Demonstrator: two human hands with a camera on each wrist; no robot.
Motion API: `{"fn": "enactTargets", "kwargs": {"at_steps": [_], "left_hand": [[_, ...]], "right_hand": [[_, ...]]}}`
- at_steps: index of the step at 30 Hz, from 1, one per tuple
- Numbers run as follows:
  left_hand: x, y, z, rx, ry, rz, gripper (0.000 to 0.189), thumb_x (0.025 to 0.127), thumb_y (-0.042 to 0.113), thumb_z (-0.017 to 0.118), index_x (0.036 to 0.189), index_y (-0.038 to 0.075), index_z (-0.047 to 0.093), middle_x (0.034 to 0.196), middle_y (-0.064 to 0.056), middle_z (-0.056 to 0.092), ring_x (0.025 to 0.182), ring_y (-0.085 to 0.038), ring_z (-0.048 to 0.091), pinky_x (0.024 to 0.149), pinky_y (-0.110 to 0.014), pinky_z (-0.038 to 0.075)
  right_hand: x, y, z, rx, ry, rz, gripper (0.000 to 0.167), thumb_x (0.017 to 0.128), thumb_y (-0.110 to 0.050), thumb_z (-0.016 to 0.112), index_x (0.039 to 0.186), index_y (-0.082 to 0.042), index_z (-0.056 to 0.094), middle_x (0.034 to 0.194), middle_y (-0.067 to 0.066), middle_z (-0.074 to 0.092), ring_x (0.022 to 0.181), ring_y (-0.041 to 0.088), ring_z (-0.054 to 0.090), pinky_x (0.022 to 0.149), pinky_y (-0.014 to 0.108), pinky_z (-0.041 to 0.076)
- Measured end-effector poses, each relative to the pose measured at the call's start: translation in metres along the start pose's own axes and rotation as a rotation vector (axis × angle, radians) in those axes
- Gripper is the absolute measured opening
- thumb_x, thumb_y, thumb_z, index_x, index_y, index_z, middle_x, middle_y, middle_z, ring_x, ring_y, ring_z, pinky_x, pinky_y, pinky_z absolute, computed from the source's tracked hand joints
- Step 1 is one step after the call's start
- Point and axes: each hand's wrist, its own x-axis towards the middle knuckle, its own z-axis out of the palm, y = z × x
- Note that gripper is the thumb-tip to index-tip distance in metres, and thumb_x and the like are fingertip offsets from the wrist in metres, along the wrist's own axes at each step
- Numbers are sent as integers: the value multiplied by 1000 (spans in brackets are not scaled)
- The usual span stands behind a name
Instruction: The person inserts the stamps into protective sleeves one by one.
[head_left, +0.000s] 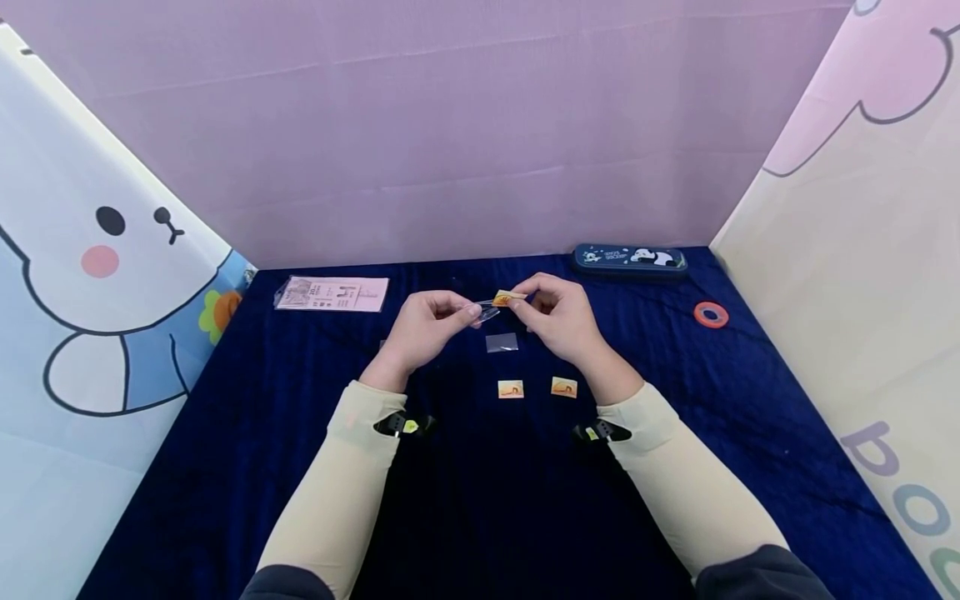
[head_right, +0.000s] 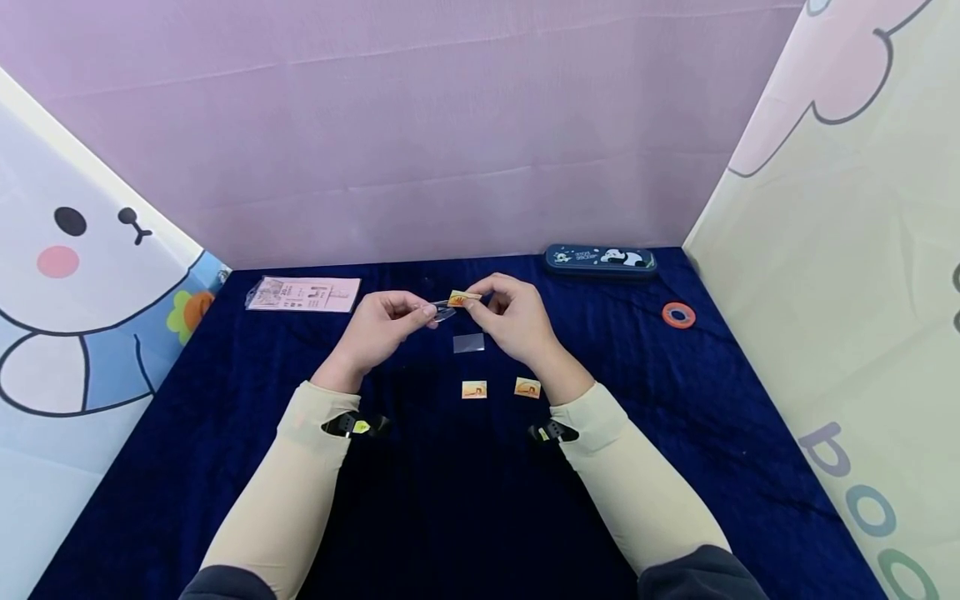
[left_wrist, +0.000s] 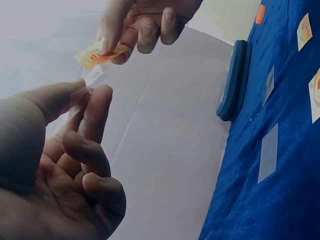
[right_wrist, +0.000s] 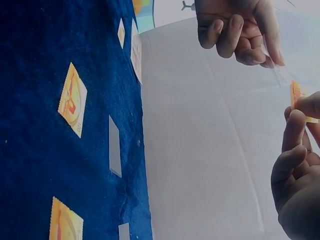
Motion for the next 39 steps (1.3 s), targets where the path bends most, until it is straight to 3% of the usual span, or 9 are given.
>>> {"fn": "enactTargets", "kwargs": {"at_steps": [7,10,15,22,25,29,32,36,39], "left_hand": [[0,2,0,1,24,11,22,100,30,76,92,10,81,89,-2,77,85,-24,66,75,-31,50],[1,1,1,-16,35,15,23,99,30,76,92,9,81,88,-4,77,87,-31,67,75,-31,50],[1,1,1,-48,14,4,22,99,29,76,95,8,81,89,-5,77,93,-41,67,78,-32,52],[2,2,1,-29,4,-23,18,102,21,72,100,4,80,92,-6,78,85,-18,67,78,-30,51],[1,7,2,-22,6,-22,18,102,17,71,101,1,79,92,-11,78,84,-17,67,77,-29,51],[-6,25,1,-27,7,-17,17,103,12,70,101,-3,77,92,-14,77,84,-17,68,80,-30,52],[-6,21,1,-39,15,-4,19,102,19,72,101,1,78,91,-10,78,87,-21,70,83,-32,54],[0,2,2,-50,26,11,20,100,27,76,102,8,80,91,-6,78,91,-28,72,84,-33,56],[0,2,2,-47,31,2,17,100,23,76,104,7,79,92,-5,78,90,-26,72,83,-31,56]], "right_hand": [[-1,4,-1,18,-22,-43,7,94,-8,79,100,-11,80,92,2,70,57,26,52,49,28,42],[-1,3,-1,20,-38,-67,7,94,-8,79,100,-12,81,95,1,70,59,29,53,49,28,42],[0,3,-1,-15,-31,-51,7,96,-9,77,101,-12,81,90,2,70,57,24,49,49,28,40],[0,4,-1,-37,-52,27,9,97,-3,75,104,-5,80,83,10,66,55,25,43,48,27,34],[-1,-4,-1,-33,-65,27,10,96,1,73,104,1,79,84,13,67,56,29,43,49,26,34],[-3,-26,-2,-20,-76,27,9,96,3,72,103,4,78,85,12,67,58,28,45,51,26,36],[-4,-35,-3,-19,-75,35,8,96,3,72,101,4,79,81,14,65,58,26,45,51,25,36],[-3,-35,-4,-11,-78,43,7,95,3,73,98,4,79,78,16,63,57,24,44,51,25,35],[-3,-35,-5,-3,-89,53,6,95,3,73,97,5,78,78,15,64,57,21,44,51,25,36]]}}
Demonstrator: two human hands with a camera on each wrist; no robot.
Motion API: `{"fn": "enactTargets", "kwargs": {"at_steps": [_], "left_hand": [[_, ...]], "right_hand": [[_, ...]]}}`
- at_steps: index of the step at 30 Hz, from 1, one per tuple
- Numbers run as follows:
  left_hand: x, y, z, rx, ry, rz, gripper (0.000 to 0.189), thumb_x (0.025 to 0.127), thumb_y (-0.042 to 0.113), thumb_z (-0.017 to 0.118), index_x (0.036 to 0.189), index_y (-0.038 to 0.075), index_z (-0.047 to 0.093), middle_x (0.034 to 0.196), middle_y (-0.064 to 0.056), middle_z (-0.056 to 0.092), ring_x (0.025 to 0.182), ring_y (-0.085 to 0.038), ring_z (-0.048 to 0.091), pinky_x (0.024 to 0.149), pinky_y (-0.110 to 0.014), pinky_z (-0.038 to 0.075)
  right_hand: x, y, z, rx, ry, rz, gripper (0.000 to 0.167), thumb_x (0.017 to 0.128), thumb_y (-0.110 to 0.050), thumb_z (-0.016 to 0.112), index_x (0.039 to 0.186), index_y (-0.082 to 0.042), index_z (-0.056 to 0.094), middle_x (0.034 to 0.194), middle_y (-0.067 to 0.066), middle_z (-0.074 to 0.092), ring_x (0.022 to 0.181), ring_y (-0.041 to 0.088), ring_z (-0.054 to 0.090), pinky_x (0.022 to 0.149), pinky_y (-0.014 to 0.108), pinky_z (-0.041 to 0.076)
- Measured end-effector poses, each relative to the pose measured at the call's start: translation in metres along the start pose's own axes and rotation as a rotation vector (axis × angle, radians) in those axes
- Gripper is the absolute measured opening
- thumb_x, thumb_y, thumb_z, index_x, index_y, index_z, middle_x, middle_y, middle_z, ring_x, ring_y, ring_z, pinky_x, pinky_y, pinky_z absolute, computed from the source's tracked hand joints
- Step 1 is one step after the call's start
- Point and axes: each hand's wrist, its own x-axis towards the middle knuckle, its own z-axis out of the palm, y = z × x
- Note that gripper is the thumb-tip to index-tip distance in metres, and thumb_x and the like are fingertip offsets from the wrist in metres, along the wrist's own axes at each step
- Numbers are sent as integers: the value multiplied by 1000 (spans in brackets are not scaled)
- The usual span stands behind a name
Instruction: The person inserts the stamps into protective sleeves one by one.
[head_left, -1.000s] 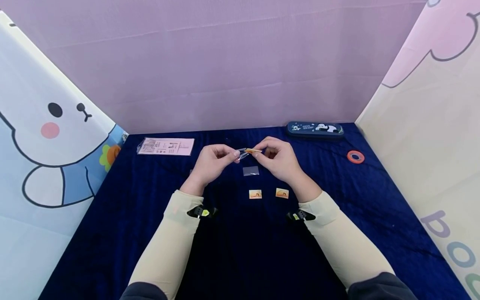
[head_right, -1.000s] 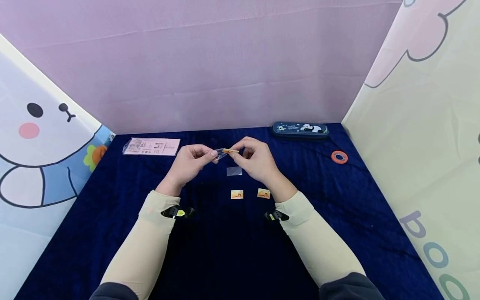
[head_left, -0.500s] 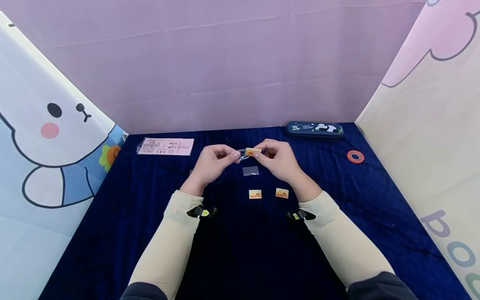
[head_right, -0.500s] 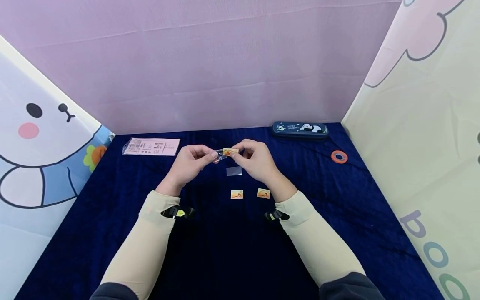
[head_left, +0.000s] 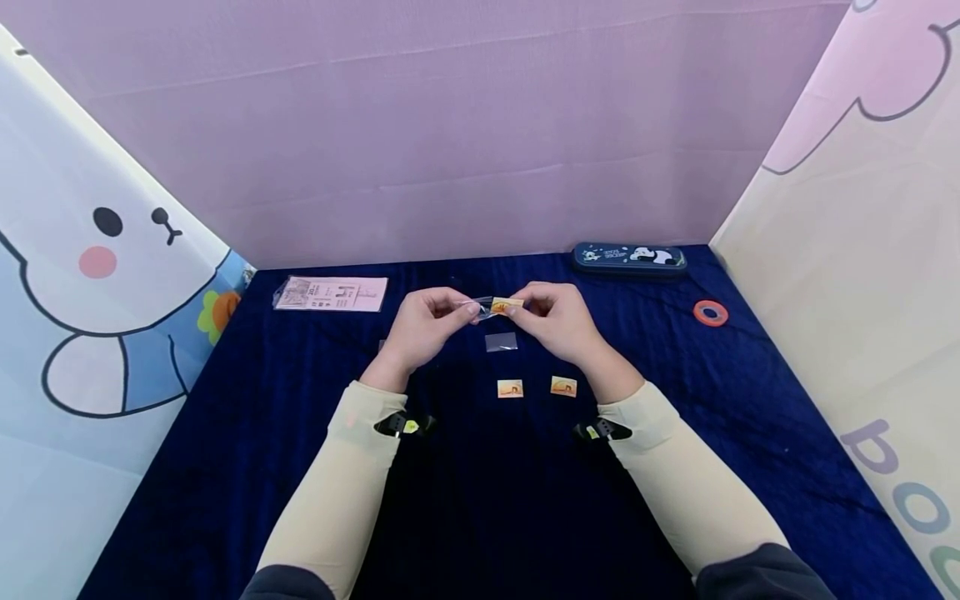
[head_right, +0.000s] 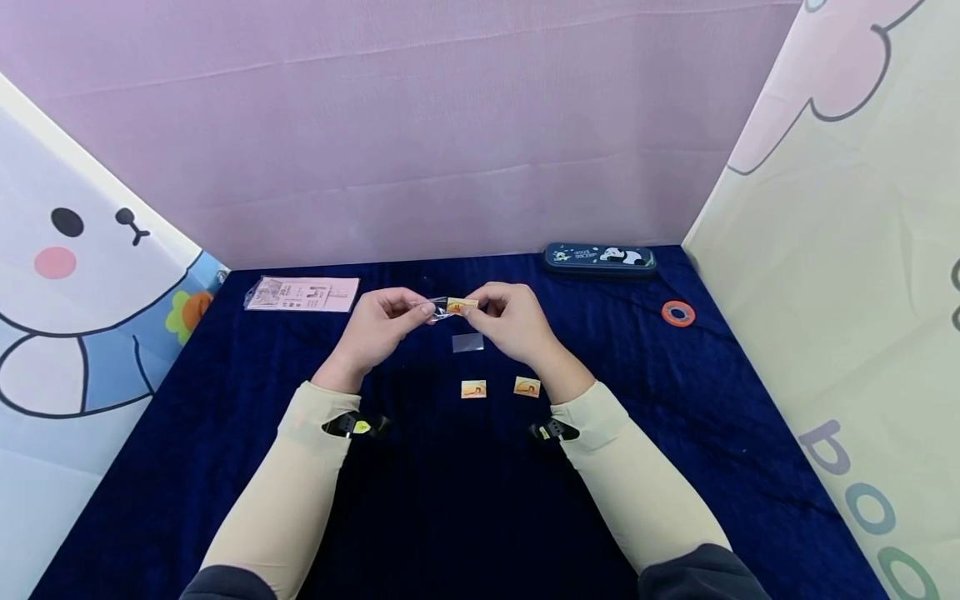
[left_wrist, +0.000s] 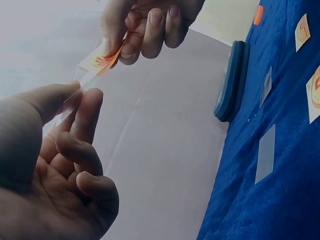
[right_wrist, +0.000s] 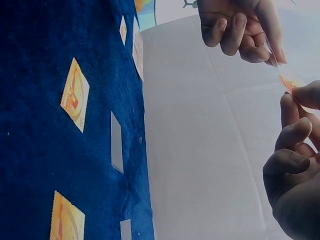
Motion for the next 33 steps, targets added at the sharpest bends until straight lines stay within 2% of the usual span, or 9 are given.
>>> {"fn": "enactTargets", "kwargs": {"at_steps": [5,9,15,19,24,29,33], "left_hand": [[2,-1,1,13,2,-5,14,100,15,74,105,3,78,92,-8,78,84,-17,70,78,-28,54],[2,0,2,24,-1,-1,12,100,11,74,103,0,78,92,-10,78,80,-16,68,74,-26,54],[1,-2,2,34,9,26,12,99,18,77,103,7,80,91,-5,79,80,-28,69,69,-26,51],[1,-4,3,52,13,52,11,97,21,79,102,11,80,91,-2,78,72,-26,64,62,-26,47],[0,-2,3,87,25,75,10,96,22,81,101,14,82,92,-1,76,58,-18,48,52,-27,38],[0,-2,2,94,31,74,13,97,21,79,106,12,82,93,-3,75,56,-18,46,50,-27,37],[-1,-2,2,110,35,63,13,99,21,77,109,16,82,91,-2,74,56,-20,45,50,-27,36]], "right_hand": [[-1,-2,0,-16,-10,19,6,95,3,73,95,5,78,75,14,62,57,20,45,51,25,37],[-1,-3,0,-38,-9,33,5,94,4,74,93,5,79,73,15,62,57,22,46,51,24,37],[0,-3,-1,-52,-13,10,5,94,5,74,95,5,79,76,15,65,56,27,44,50,24,34],[-1,-3,-2,-65,-21,0,7,95,3,74,98,4,80,81,14,65,58,29,46,51,25,35],[0,-2,-2,-69,-7,43,10,96,-1,75,105,2,79,81,17,65,55,21,45,49,24,34],[1,-1,-2,-63,15,90,11,94,-4,79,104,1,77,77,20,63,51,12,41,46,24,32],[1,0,-2,-64,20,109,10,93,-5,80,102,1,77,78,19,63,51,10,39,46,23,31]]}}
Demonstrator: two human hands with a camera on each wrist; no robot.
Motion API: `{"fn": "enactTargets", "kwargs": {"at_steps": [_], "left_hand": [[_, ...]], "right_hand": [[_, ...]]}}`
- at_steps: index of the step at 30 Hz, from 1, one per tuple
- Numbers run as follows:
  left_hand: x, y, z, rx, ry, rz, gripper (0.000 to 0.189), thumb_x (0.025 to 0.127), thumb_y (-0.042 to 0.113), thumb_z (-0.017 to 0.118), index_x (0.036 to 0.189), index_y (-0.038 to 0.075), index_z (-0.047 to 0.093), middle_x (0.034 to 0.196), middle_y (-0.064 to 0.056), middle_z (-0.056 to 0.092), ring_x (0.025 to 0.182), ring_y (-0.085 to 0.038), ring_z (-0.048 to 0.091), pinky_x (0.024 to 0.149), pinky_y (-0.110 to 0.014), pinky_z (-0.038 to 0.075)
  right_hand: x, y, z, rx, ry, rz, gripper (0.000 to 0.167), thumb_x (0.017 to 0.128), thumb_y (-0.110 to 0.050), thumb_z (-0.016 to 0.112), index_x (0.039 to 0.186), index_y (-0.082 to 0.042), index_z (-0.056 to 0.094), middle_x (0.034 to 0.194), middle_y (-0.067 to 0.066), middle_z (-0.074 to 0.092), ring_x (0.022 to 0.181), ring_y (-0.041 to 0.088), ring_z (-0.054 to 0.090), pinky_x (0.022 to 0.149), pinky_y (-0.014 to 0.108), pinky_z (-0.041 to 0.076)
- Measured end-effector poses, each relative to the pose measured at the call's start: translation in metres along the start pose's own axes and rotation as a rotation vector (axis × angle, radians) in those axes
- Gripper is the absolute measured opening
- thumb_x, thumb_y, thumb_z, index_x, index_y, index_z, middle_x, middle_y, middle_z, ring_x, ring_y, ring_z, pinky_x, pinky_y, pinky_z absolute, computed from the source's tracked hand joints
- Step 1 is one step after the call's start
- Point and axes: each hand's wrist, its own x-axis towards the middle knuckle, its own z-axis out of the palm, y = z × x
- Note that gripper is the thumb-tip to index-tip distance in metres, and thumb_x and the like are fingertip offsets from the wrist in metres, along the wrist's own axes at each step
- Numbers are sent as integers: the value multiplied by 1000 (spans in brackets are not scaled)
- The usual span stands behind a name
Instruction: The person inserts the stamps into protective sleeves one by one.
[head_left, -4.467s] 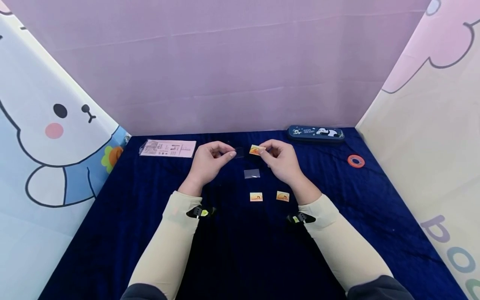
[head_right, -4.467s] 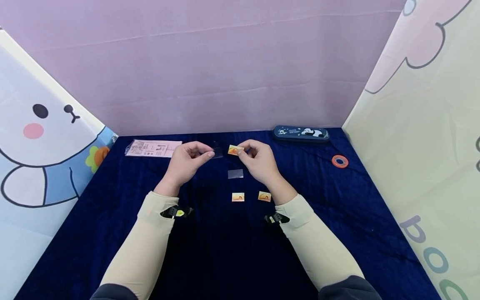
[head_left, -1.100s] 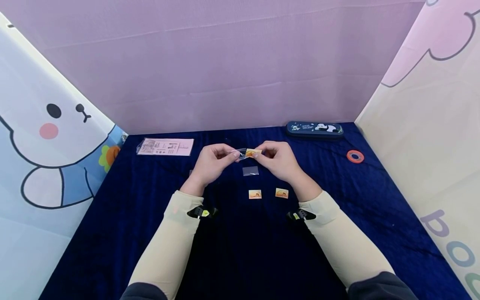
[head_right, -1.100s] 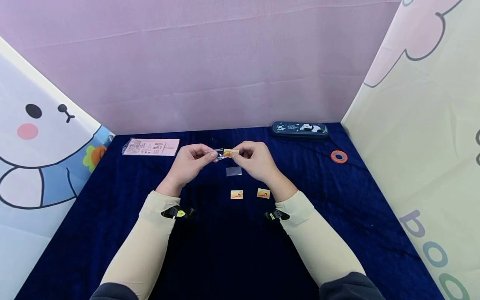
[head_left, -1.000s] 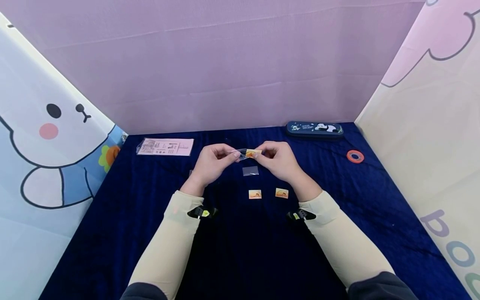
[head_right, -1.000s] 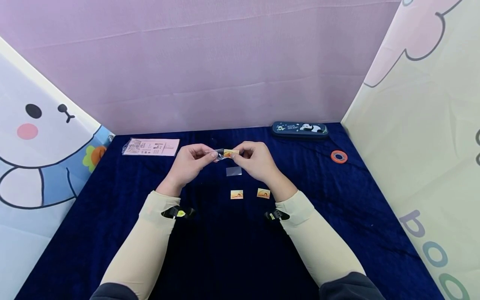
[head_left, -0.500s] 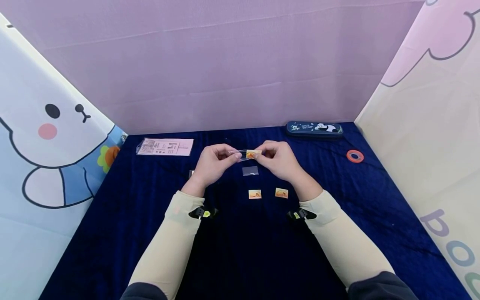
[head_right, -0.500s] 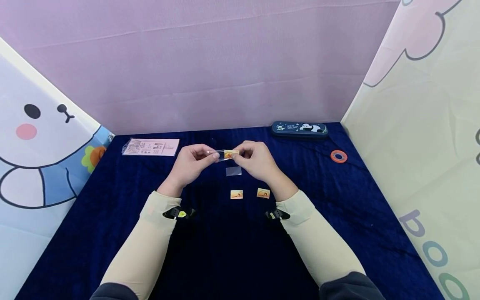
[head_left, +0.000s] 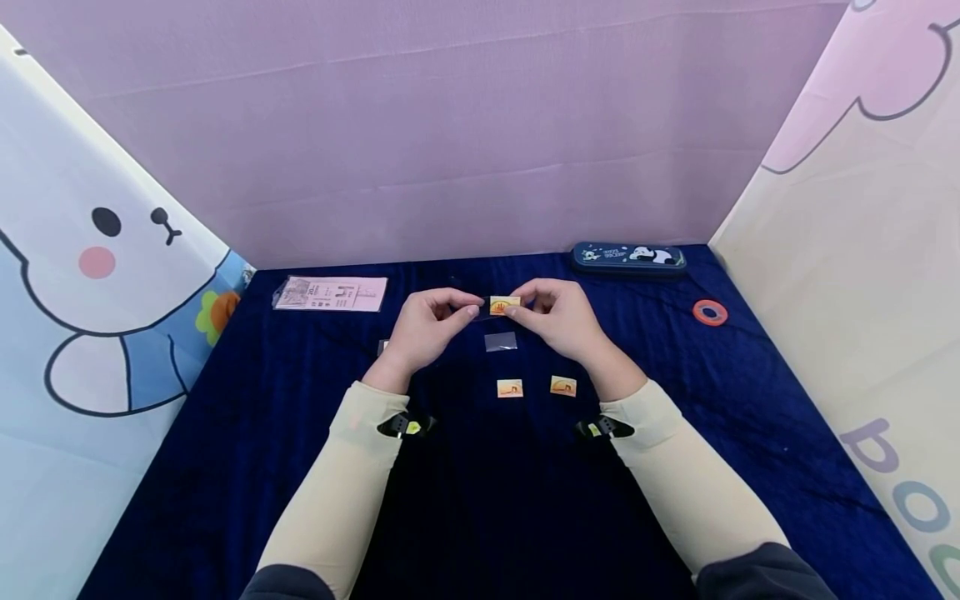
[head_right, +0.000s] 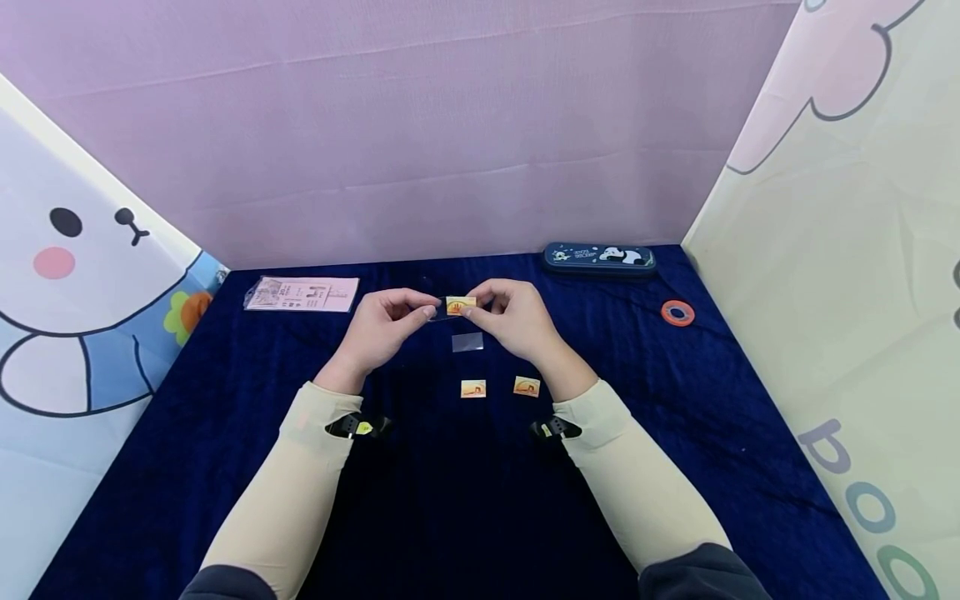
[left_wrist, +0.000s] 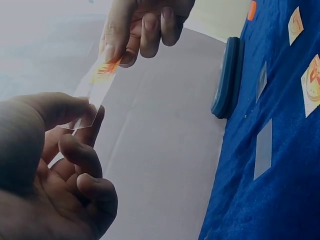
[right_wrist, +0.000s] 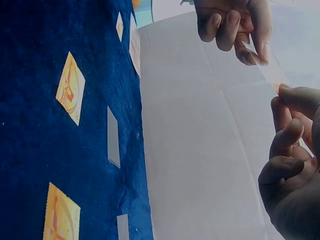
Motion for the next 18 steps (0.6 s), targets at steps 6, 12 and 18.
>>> {"fn": "enactTargets", "kwargs": {"at_steps": [6,12,18], "left_hand": [[1,-1,0,-17,19,-6,13,97,18,79,110,16,81,91,1,76,56,-17,46,50,-26,36],[3,-3,0,-31,71,-12,9,94,18,82,100,13,80,85,1,76,56,-14,45,50,-24,34],[2,-2,1,-12,66,-19,8,94,22,82,98,14,82,85,2,75,58,-17,46,51,-26,35]], "right_hand": [[0,0,-1,10,-5,20,11,93,-5,81,101,1,77,74,19,62,47,9,41,43,23,34],[1,-1,-3,15,-11,30,12,93,-6,81,101,1,77,77,22,64,44,8,44,42,23,38],[1,0,-2,7,-8,33,9,93,-6,81,99,-1,77,79,21,67,45,9,44,42,22,37]]}}
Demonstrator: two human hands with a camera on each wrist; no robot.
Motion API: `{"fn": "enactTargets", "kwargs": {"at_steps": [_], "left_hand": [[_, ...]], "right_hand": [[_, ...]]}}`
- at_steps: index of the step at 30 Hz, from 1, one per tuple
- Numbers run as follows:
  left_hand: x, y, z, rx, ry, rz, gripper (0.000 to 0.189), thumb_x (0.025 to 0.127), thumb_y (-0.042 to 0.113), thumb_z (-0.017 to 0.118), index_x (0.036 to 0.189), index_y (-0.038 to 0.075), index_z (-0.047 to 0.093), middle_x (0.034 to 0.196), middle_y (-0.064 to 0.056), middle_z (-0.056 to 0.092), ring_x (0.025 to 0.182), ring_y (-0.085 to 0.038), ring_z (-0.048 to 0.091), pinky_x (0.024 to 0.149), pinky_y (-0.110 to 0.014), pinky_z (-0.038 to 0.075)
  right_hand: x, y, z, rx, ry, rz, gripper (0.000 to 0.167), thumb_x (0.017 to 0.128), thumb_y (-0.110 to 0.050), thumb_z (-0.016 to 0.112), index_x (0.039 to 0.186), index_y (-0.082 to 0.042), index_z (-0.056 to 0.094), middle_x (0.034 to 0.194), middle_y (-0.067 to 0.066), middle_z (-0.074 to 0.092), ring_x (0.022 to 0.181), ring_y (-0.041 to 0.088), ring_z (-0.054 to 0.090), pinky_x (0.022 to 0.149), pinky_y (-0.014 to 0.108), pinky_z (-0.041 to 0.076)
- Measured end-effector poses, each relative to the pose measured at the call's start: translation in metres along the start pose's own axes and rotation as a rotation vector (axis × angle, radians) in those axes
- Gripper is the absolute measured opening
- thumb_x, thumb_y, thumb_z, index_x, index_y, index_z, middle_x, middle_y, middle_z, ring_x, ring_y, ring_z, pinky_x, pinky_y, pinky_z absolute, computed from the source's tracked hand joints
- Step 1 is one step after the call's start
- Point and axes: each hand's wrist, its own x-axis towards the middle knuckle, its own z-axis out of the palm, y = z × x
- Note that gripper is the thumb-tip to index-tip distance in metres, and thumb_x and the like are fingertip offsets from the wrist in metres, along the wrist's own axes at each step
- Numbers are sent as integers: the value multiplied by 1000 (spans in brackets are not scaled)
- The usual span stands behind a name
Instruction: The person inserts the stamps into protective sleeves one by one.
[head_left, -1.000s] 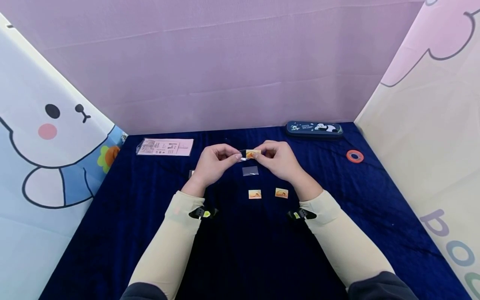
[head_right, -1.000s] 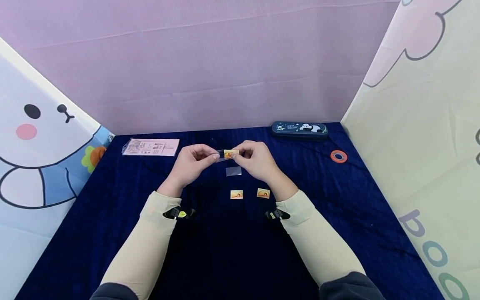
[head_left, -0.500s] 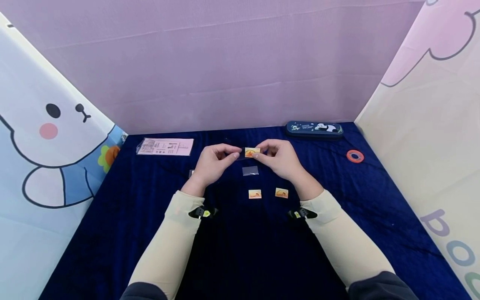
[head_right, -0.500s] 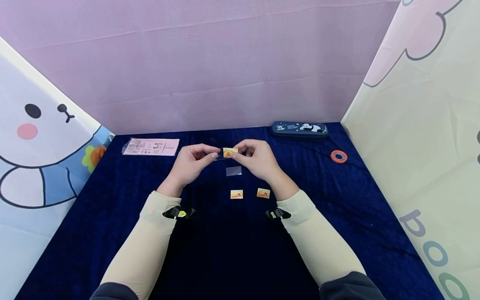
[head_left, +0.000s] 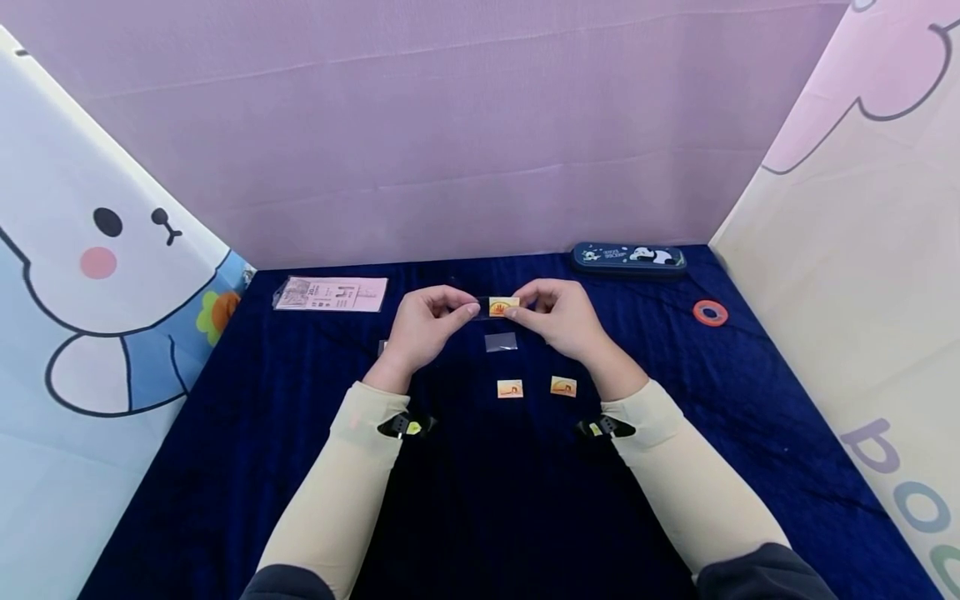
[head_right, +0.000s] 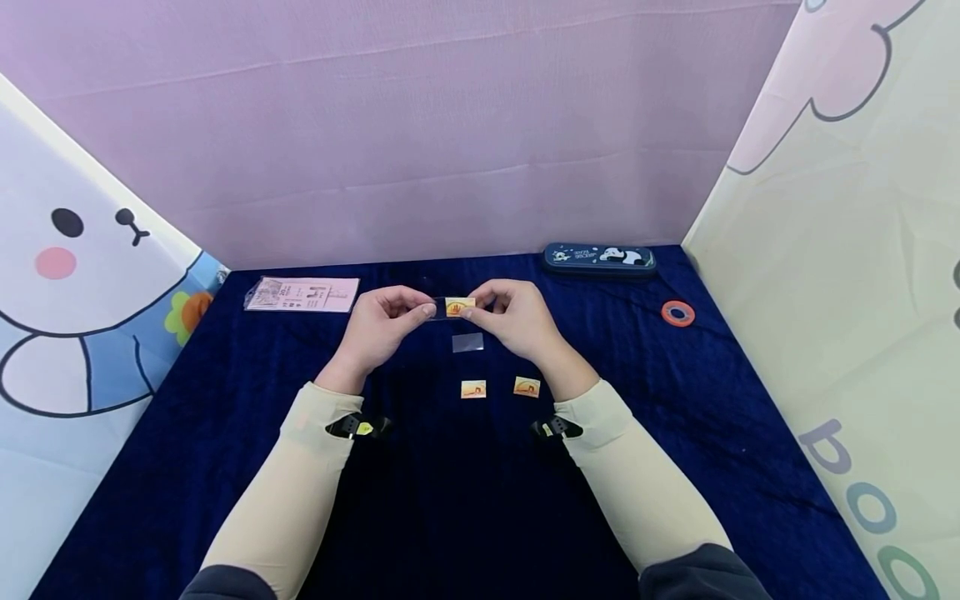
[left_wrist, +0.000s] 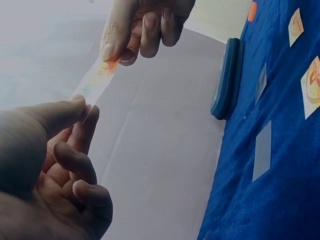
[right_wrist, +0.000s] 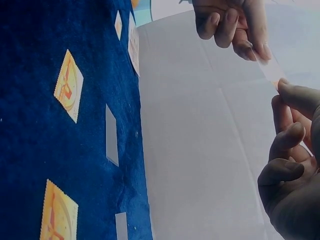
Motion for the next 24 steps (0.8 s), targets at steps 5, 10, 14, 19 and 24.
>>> {"fn": "enactTargets", "kwargs": {"at_steps": [5,10,14,19,24], "left_hand": [[0,0,1,1,-5,4,9,94,22,82,98,15,82,87,2,76,59,-18,47,52,-26,36],[0,0,0,5,8,11,9,94,22,82,99,14,82,87,2,76,59,-17,48,52,-26,36],[0,2,-2,-9,16,3,9,95,20,82,100,13,82,87,2,77,59,-16,47,53,-26,36],[-1,3,-2,-22,7,-6,10,95,20,81,102,12,82,89,1,77,60,-16,47,53,-26,36],[-1,2,-1,-16,1,-5,11,95,22,81,102,13,82,88,1,77,60,-16,47,52,-26,36]], "right_hand": [[3,11,1,-3,0,-10,10,92,-12,83,97,-5,78,76,17,67,45,13,44,41,24,38],[11,39,-2,24,-14,-49,11,94,-26,82,99,-16,80,74,13,66,44,21,48,39,31,42],[12,40,-3,33,-20,-42,7,99,-18,76,101,-12,78,67,17,60,44,20,49,40,30,43],[12,39,-4,20,-27,-24,7,100,-7,72,102,-2,77,63,11,57,43,18,47,41,29,42],[12,40,-3,6,-30,-27,7,101,-9,72,101,-4,77,63,7,57,43,18,48,41,29,43]]}}
